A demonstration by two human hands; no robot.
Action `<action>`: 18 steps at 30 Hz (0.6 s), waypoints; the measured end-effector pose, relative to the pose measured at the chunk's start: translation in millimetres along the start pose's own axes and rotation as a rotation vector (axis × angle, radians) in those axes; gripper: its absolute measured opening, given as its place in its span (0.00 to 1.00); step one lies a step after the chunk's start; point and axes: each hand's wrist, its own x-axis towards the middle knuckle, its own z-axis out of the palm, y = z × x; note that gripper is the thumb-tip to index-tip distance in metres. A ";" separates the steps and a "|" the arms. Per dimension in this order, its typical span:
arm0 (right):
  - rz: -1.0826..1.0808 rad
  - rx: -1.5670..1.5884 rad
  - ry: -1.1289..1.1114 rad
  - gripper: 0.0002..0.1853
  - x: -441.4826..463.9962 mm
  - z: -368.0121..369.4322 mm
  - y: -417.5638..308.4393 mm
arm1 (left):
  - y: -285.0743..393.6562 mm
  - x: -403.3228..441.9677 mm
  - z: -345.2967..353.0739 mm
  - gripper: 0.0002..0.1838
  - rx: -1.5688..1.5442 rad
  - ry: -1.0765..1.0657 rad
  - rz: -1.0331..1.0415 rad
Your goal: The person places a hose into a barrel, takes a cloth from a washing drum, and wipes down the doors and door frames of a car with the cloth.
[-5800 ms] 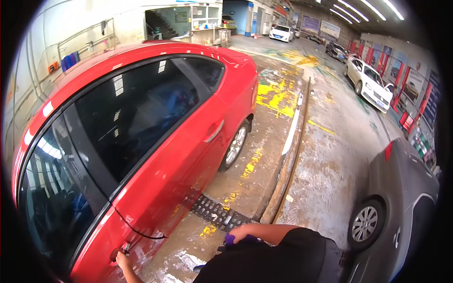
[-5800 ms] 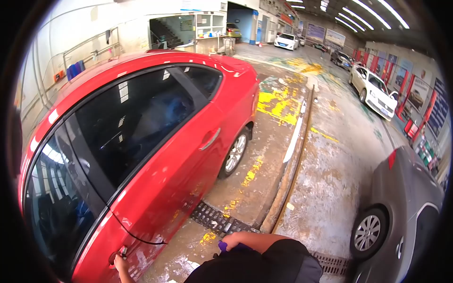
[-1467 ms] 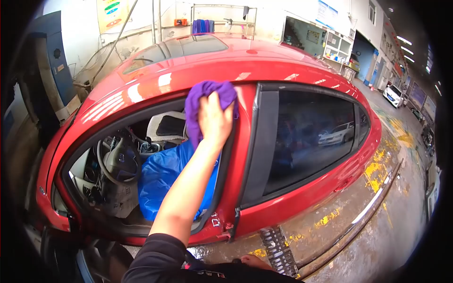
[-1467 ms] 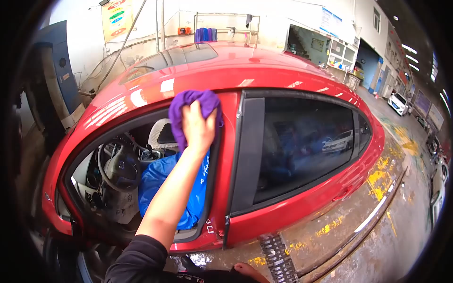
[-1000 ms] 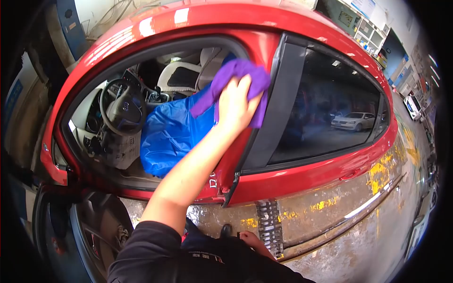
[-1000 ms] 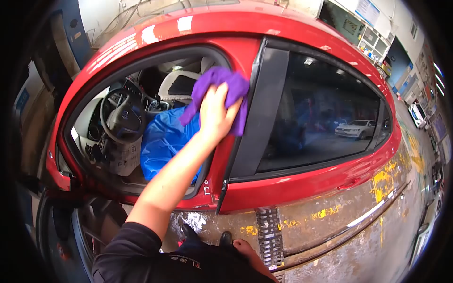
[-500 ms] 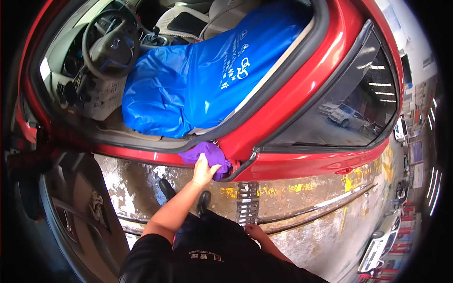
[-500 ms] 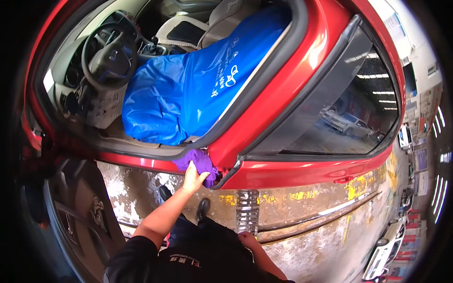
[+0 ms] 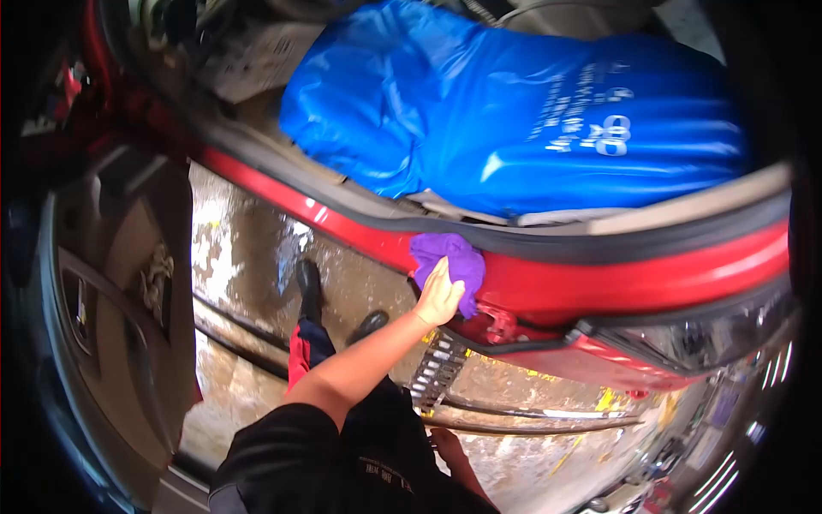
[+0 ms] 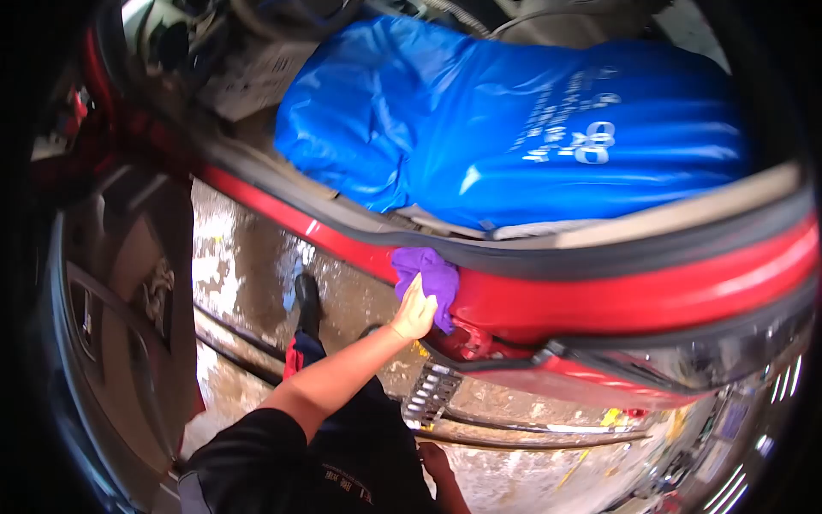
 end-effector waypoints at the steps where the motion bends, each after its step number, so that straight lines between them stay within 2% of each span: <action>1: 0.070 0.071 0.037 0.17 -4.3 5.0 7.9 | -12.9 -3.7 -0.8 0.27 0.115 -0.029 0.053; 3: 0.122 0.085 0.023 0.18 -5.1 8.0 6.5 | 21.4 29.5 -44.5 0.22 0.311 -0.050 0.187; 4: 0.171 0.093 0.024 0.17 -4.8 7.1 3.8 | 16.5 38.2 -50.5 0.19 0.331 -0.020 0.262; 5: 0.212 0.100 0.027 0.16 -3.4 5.4 1.3 | 11.7 37.0 -49.2 0.19 0.325 -0.015 0.249; 9: 0.191 0.098 0.023 0.17 -1.1 8.5 -17.4 | 10.2 16.3 -63.6 0.22 0.272 -0.004 0.071; 11: 0.185 0.117 -0.009 0.17 1.1 12.2 -24.8 | 7.5 -13.6 -81.5 0.19 0.178 0.243 0.061; 14: 0.124 0.024 -0.058 0.17 7.4 16.3 -30.1 | -3.4 -41.9 -88.8 0.21 0.283 0.184 -0.051; 17: 0.134 -0.034 -0.115 0.16 30.9 20.3 -40.7 | -40.2 -24.3 -48.7 0.25 0.115 0.246 -0.118; 18: 0.154 -0.037 -0.106 0.17 39.9 19.9 -31.7 | -57.7 -16.4 -29.3 0.30 0.051 0.191 -0.225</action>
